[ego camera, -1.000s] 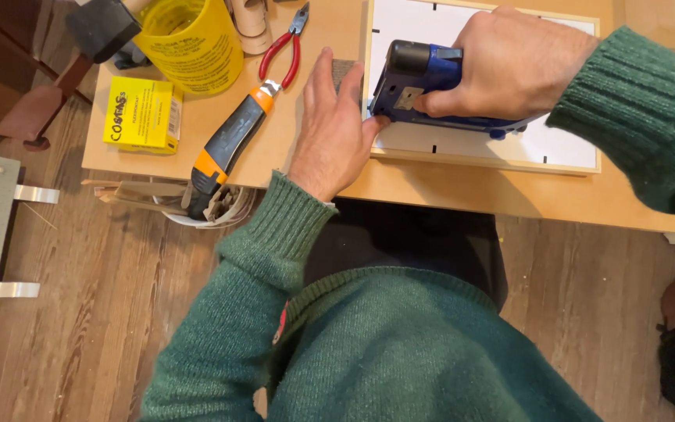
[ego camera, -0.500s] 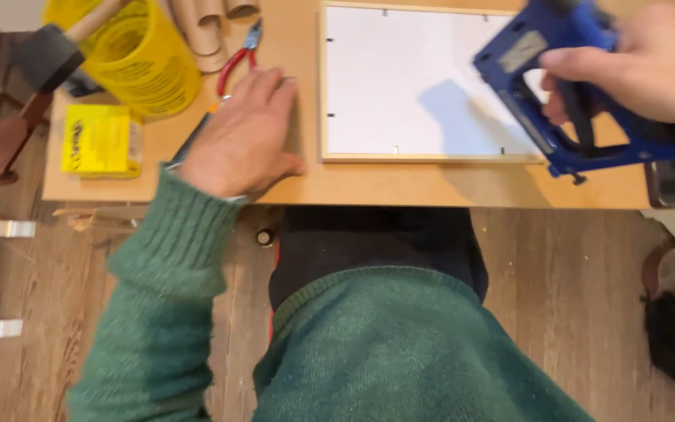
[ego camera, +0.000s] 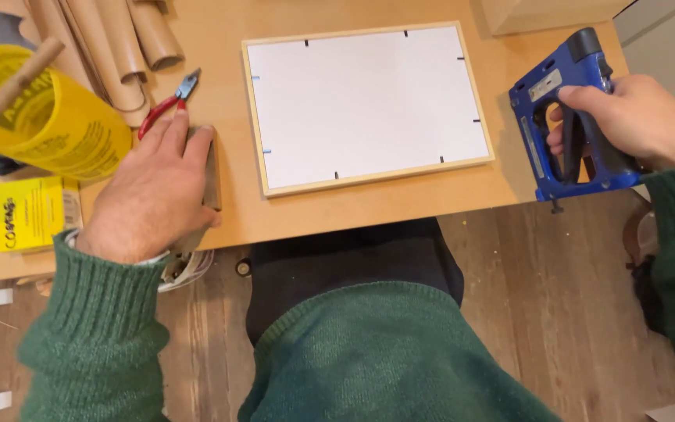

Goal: The person is framing a piece of art using a wooden frame, a backing board, and a staple gun.

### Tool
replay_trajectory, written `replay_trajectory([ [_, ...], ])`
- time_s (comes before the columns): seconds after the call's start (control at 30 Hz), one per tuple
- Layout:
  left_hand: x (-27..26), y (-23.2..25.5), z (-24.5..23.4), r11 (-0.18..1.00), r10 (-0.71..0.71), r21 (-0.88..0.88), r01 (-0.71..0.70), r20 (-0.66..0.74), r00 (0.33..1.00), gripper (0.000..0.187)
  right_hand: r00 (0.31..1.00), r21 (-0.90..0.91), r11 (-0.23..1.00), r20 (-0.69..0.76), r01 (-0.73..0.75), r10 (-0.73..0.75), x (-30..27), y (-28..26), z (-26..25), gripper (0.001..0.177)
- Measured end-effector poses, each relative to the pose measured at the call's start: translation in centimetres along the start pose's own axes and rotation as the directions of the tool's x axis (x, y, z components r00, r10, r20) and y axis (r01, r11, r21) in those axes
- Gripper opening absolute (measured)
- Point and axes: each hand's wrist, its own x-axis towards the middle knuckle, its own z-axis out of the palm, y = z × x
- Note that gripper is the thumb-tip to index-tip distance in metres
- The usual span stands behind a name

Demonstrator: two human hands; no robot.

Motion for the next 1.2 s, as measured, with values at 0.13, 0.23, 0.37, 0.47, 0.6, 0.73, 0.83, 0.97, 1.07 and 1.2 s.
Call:
replay_trajectory([
  [0.13, -0.1, 1.5, -0.9, 0.999, -0.031, -0.04, 0.027, -0.1, 0.994, 0.1, 0.997, -0.361, 0.932, -0.074, -0.038, 0.012, -1.0, -1.0, 0.2, 0.058],
  [0.23, 0.0, 2.8, 0.2, 0.952, -0.128, -0.3, 0.058, -0.22, 0.967, 0.095, 0.709, -0.515, 0.778, -0.39, 0.361, -0.587, -4.0, -0.7, 1.9, 0.05],
  [0.37, 1.3, 5.3, 2.5, 0.854, -0.243, -0.52, 0.038, -0.333, 0.911, 0.087, 0.513, -0.541, 0.596, -0.316, 0.594, -0.798, -7.0, -2.9, 6.3, 0.044],
  [0.47, 2.9, 6.4, 4.8, 0.682, -0.379, -0.726, 0.089, -0.246, 0.892, 0.088, 0.642, -0.417, 0.666, -0.219, 0.619, -0.735, -3.8, -1.3, 9.4, 0.061],
  [0.6, 4.6, 7.4, 6.4, 0.54, -0.456, -0.841, 0.033, -0.26, 0.851, 0.087, 0.739, -0.158, 0.77, -0.215, 0.619, -0.638, 1.5, 1.8, 11.5, 0.073],
  [0.73, 5.8, 8.1, 5.7, 0.486, -0.533, -0.872, 0.064, -0.238, 0.812, 0.083, 0.708, -0.094, 0.726, -0.167, 0.681, -0.686, 2.0, 1.8, 11.8, 0.074],
  [0.83, 6.9, 8.5, 6.3, 0.384, -0.564, -0.923, -0.007, -0.24, 0.79, 0.082, 0.708, -0.129, 0.719, -0.127, 0.683, -0.695, 1.1, 1.1, 11.5, 0.073],
  [0.97, 6.6, 7.0, 7.3, -0.059, -0.657, -0.967, -0.247, -0.148, 0.739, 0.074, 0.804, 0.408, 0.712, -0.1, 0.571, -0.587, 1.4, 2.5, 11.1, 0.067],
  [1.07, 4.7, 6.2, 5.6, -0.264, -0.656, -0.939, -0.221, 0.007, 0.755, 0.069, 0.881, 0.569, 0.714, -0.04, 0.408, -0.472, -0.9, 1.5, 10.5, 0.062],
  [1.2, 3.5, 6.4, 2.2, -0.387, -0.539, -0.919, -0.073, 0.162, 0.827, 0.067, 0.908, 0.466, 0.819, 0.077, 0.333, -0.413, -4.6, -1.6, 8.4, 0.065],
])
